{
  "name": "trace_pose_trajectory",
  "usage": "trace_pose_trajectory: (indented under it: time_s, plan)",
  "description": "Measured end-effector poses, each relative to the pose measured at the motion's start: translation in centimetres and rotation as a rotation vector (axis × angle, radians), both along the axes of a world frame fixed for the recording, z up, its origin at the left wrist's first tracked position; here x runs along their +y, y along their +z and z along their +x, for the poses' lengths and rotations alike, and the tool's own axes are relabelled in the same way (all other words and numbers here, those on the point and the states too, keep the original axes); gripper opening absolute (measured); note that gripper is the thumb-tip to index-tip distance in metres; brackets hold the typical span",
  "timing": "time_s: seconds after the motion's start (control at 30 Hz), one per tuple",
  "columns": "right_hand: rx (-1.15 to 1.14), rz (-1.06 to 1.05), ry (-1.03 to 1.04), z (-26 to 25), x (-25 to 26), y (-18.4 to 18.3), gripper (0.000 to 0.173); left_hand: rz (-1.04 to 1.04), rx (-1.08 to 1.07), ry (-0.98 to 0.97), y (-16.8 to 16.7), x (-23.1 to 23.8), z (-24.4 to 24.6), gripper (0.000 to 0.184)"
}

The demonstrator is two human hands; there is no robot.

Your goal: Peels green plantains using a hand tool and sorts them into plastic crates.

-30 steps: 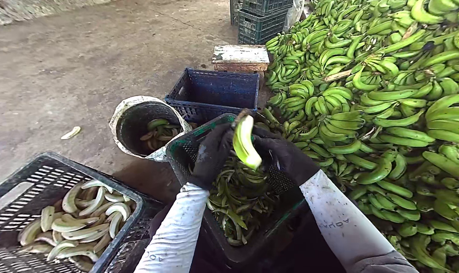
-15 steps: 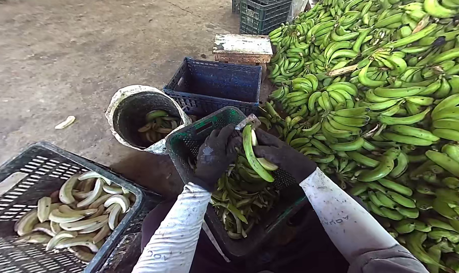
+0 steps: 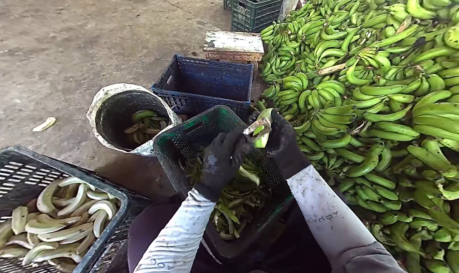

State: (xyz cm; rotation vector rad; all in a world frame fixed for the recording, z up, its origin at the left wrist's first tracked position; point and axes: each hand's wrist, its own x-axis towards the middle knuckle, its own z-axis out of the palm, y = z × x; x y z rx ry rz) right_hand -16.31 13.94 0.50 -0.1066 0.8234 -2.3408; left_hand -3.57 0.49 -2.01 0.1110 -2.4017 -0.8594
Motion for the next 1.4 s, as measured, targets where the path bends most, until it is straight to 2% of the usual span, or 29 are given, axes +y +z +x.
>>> trace_pose_trajectory:
  time_s: [0.1, 0.2, 0.27, 0.4, 0.53, 0.6, 0.63, 0.73, 0.83, 0.9, 1.0, 1.1, 1.17, 1.23, 1.3, 1.33, 1.4]
  plan:
    - [-0.199, -0.15, -0.053, -0.4, 0.0, 0.8, 0.048, -0.164, 0.142, 0.051, -0.3, 1.0, -0.2, 0.06]
    - [-0.244, -0.178, -0.09, -0.9, 0.2, 0.7, 0.047, -0.255, 0.199, 0.101, 0.0, 1.4, -0.1, 0.056]
    - [-0.119, -0.11, -0.061, -0.7, 0.3, 0.6, 0.048, -0.221, 0.146, 0.091, 0.5, 1.2, 0.0, 0.054]
    - [0.216, 0.186, 0.067, 0.8, 1.1, 1.3, 0.036, -0.086, 0.02, 0.057, 1.0, 0.1, 0.1, 0.049]
    - [0.454, 0.53, -0.012, 1.8, 0.8, 1.2, 0.037, -0.098, 0.013, 0.099, 0.4, 0.2, 0.3, 0.048]
    - [0.662, 0.636, 0.131, 1.8, 1.5, 1.0, 0.043, 0.025, -0.049, 0.107, 0.9, -0.2, 0.6, 0.047]
    - [0.687, 0.622, 0.241, 1.9, 1.5, 1.2, 0.044, 0.109, -0.087, 0.113, 1.3, -0.8, 0.7, 0.048]
    - [0.595, 0.583, 0.479, 3.1, 1.2, 1.9, 0.043, 0.31, -0.221, 0.14, 2.4, -2.8, 1.3, 0.046]
    - [0.31, 0.474, 0.415, 2.7, 0.4, 1.1, 0.039, 0.302, -0.243, 0.104, 2.1, -3.5, 1.7, 0.046]
    - [0.123, 0.364, 0.24, 1.7, 0.1, 0.5, 0.038, 0.225, -0.153, 0.04, 1.4, -2.9, 1.6, 0.049]
    - [-0.019, 0.182, 0.032, 0.3, 0.3, -0.8, 0.041, -0.028, -0.013, -0.01, 0.2, -0.9, 1.4, 0.052]
    - [-0.135, -0.001, 0.094, -1.1, 0.7, -1.9, 0.045, -0.253, 0.1, -0.033, -0.4, 1.0, 1.5, 0.05]
    - [-0.176, 0.013, 0.121, -1.1, 0.9, -1.6, 0.049, -0.284, 0.126, -0.025, -0.7, 1.8, 1.3, 0.047]
    - [-0.075, 0.188, 0.085, -0.2, 0.9, -1.2, 0.038, -0.181, 0.025, -0.02, -1.0, 1.9, 0.9, 0.046]
    - [0.161, 0.379, 0.025, 1.3, 0.8, -0.8, 0.027, 0.025, -0.108, -0.01, -1.0, 1.3, 0.4, 0.043]
    - [0.227, 0.434, 0.061, 1.6, 0.7, -0.8, 0.027, 0.121, -0.158, 0.016, -0.8, 0.9, 0.2, 0.041]
    - [0.17, 0.403, 0.188, 1.9, 0.1, -0.8, 0.033, 0.303, -0.247, 0.08, -0.3, -0.3, 0.3, 0.038]
